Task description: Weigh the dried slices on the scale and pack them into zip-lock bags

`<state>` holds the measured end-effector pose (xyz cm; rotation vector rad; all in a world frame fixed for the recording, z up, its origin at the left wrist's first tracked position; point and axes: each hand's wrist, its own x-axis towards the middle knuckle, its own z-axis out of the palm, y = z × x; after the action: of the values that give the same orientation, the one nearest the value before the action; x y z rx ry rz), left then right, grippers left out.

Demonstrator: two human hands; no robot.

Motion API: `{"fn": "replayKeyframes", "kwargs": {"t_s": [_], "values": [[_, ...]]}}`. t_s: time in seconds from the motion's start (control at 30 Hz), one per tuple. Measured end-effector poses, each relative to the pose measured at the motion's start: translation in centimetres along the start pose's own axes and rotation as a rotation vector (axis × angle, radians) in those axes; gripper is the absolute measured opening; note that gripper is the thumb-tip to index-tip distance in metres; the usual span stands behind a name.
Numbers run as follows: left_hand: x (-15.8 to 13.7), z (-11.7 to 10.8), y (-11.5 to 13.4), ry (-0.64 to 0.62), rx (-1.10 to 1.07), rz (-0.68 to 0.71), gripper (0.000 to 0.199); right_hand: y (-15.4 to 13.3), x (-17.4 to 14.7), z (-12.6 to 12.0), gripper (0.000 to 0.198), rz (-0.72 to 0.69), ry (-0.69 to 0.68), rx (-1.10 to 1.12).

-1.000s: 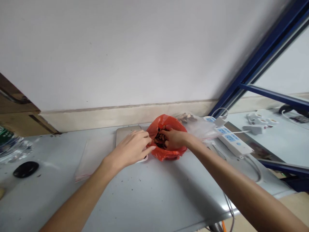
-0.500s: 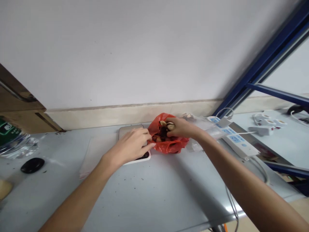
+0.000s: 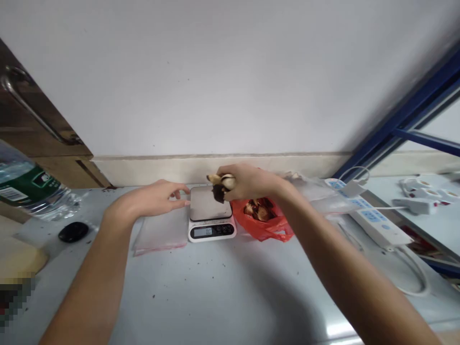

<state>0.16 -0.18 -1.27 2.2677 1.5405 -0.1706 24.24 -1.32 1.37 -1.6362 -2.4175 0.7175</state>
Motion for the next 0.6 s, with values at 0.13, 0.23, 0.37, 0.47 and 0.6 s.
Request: {"fn": "replayKeyframes", "kwargs": {"t_s": [0.13, 0.23, 0.37, 0.47, 0.6], "values": [[0.1, 0.7, -0.9, -0.142, -0.008, -0.063, 0.062, -2.4, 3.4, 2.1, 0.039, 0.077, -0.228, -0.110], [0.5, 1.3, -1.2, -0.182, -0.018, -0.048, 0.059, -2.6, 4.8, 3.4, 0.040, 0.104, -0.271, -0.155], [1.0, 1.8, -1.3, -0.174, -0.026, -0.038, 0.058, -1.8, 5.1, 3.8, 0.050, 0.122, -0.267, -0.175], [1.2, 1.9, -1.3, -0.177, -0.036, -0.031, 0.058, -1.3, 4.6, 3.6, 0.064, 0.135, -0.266, -0.152], [1.3, 1.8, -1.4, -0.180, -0.027, -0.053, 0.063, -0.2, 3.9, 3.4, 0.080, 0.141, -0.252, -0.059]]}}
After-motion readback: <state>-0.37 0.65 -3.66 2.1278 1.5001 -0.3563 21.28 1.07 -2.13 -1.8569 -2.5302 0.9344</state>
